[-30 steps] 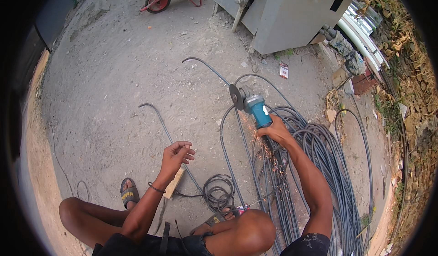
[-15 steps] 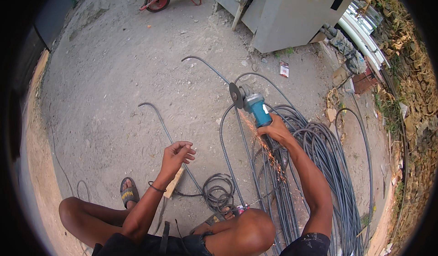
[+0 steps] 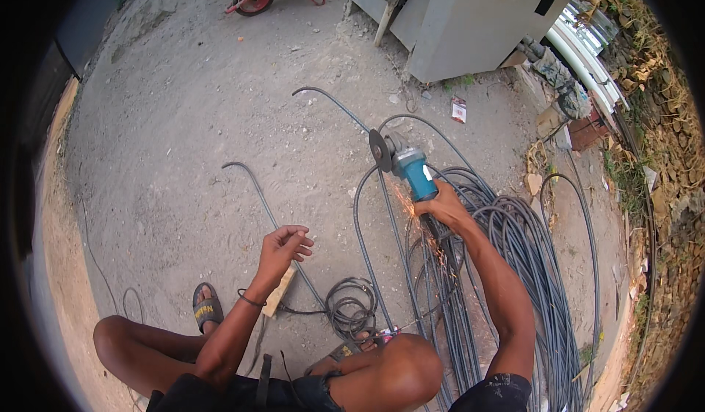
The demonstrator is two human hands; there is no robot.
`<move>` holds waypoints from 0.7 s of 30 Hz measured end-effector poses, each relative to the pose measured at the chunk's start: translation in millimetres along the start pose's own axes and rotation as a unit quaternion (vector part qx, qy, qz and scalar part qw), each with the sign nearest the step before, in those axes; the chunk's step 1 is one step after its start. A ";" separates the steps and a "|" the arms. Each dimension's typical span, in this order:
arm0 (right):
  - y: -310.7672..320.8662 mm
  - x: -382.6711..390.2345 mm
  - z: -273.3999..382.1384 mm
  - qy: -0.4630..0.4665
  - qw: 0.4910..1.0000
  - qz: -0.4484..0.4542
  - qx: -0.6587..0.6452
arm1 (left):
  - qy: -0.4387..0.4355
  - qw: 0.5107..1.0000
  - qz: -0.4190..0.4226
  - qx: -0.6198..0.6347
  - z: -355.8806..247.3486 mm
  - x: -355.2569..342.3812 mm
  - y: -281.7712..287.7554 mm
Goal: The person cuts metal rods using an angle grinder while holding each rod in place by hand.
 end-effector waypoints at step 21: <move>0.8 4.4 -6.5 -0.001 1.000 0.015 0.008 | 0.006 1.000 -0.003 -0.005 -0.6 1.0 -4.1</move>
Point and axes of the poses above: each hand's wrist, its own x-axis away from the middle knuckle, its own y-axis out of the back of the hand, z = x × y, the point moved 7 cm from there along -x, towards the middle knuckle, and after that the axes turned 2 degrees about -y, right-handed, at the moved point
